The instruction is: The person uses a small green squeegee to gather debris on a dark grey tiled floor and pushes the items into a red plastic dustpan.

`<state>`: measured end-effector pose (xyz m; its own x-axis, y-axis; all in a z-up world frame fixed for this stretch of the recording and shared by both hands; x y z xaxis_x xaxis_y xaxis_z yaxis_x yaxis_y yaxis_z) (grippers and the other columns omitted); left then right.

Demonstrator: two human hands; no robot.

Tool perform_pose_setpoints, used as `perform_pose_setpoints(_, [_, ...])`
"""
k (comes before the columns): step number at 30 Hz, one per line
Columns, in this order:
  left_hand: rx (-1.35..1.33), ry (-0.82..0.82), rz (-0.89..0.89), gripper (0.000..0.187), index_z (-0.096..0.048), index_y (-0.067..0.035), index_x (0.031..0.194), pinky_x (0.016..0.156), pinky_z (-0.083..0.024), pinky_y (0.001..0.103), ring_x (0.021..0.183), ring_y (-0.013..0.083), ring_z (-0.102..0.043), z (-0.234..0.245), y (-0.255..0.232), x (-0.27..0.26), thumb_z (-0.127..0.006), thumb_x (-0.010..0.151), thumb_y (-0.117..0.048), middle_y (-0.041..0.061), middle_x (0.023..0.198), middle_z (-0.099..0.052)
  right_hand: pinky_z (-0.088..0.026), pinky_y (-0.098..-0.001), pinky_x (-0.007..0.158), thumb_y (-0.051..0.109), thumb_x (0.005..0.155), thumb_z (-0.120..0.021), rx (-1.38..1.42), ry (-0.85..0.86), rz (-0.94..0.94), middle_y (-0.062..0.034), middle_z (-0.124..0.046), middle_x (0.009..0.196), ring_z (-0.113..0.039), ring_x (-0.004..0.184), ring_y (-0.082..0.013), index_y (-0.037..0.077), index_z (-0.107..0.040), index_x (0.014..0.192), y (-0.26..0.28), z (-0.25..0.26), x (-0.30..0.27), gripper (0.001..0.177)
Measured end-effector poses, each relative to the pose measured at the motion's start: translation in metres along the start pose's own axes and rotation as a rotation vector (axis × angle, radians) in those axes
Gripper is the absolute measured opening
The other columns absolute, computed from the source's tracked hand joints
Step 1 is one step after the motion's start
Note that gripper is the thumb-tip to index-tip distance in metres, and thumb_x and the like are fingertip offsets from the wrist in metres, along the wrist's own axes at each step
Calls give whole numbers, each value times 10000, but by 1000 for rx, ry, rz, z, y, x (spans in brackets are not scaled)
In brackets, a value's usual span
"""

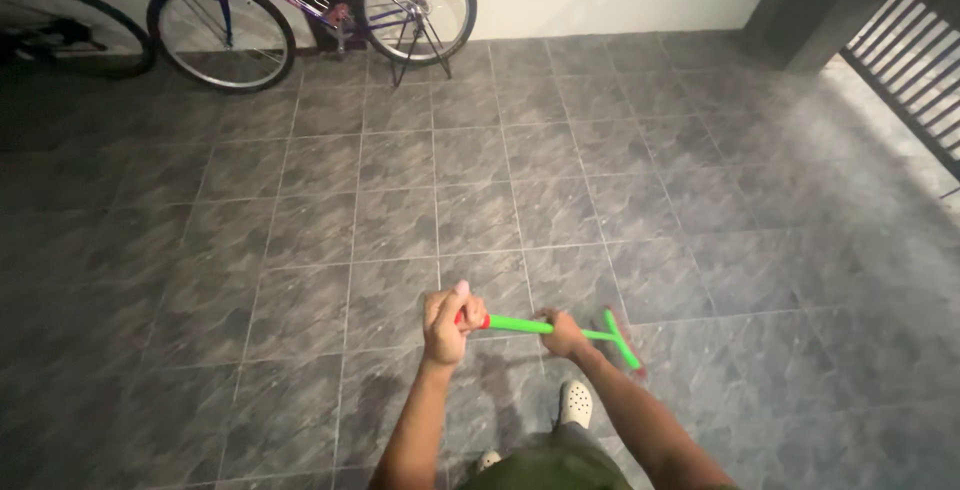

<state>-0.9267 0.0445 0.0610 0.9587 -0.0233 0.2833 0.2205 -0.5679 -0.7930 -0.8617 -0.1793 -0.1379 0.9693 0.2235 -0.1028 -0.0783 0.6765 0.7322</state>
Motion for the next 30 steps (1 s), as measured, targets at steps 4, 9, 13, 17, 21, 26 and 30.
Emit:
perform_pose_setpoints(4, [88, -192, 151, 524, -496, -76, 560, 479, -318, 309, 481, 127, -445, 4, 40, -26, -571, 1030, -295, 42, 532, -514, -555, -440, 909, 142, 802, -671, -118, 20, -171, -200, -745, 1039, -708, 1045, -373, 125, -656, 1273, -26, 19, -53, 472])
perform_pose_setpoints(9, [148, -169, 239, 543, -484, -94, 537, 453, -306, 297, 460, 113, -437, -11, 78, -71, -583, 1022, -316, 30, 506, -501, -553, -447, 918, 203, 774, -753, -279, 9, -245, -184, -758, 1018, -714, 1036, -371, 143, -639, 1270, -78, 9, -98, 513])
perform_pose_setpoints(13, [237, -128, 297, 553, -526, -75, 538, 468, -299, 282, 473, 93, -420, -39, 83, -97, -589, 1025, -330, 17, 522, -521, -557, -463, 891, 203, 816, -739, -262, 32, -261, -200, -746, 1030, -702, 1034, -385, 128, -689, 1178, -120, -25, -114, 374])
perform_pose_setpoints(17, [455, 140, 279, 557, -589, -39, 549, 517, -396, 281, 523, 81, -509, -96, 47, -117, -615, 1027, -325, 1, 543, -569, -542, -468, 913, 243, 863, -699, -344, 222, -100, -145, -761, 1066, -702, 1061, -372, 167, -765, 1073, -103, -55, -124, 233])
perform_pose_setpoints(21, [633, 210, 294, 565, -607, -30, 538, 492, -377, 289, 492, 85, -480, -144, 12, -143, -620, 1018, -330, 0, 510, -558, -537, -473, 883, 202, 855, -693, -217, 248, -27, -175, -736, 1087, -675, 1085, -390, 149, -744, 1119, -54, -36, -148, 275])
perform_pose_setpoints(26, [536, 95, 25, 538, -570, -44, 547, 492, -391, 298, 519, 82, -504, -181, 11, -168, -587, 1034, -272, -4, 548, -577, -565, -429, 846, 176, 813, -687, 35, 187, 121, -144, -772, 1025, -750, 975, -313, 139, -749, 1087, -32, -3, -186, 283])
perform_pose_setpoints(30, [458, -484, -295, 562, -486, -55, 524, 441, -303, 285, 438, 86, -424, -183, 2, -229, -521, 1050, -248, 9, 475, -486, -585, -421, 847, 160, 771, -701, 59, 139, 123, -146, -785, 980, -769, 939, -322, 144, -786, 1024, -53, -3, -232, 268])
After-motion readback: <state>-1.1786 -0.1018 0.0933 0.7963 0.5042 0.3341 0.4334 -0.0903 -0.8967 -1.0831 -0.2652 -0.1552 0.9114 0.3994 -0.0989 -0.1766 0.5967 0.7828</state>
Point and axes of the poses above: each hand's wrist, its own x-axis towards the middle knuckle, its own z-axis out of the back of the hand, y = z × x, the point moved 6 cm from there along x, towards the middle knuckle
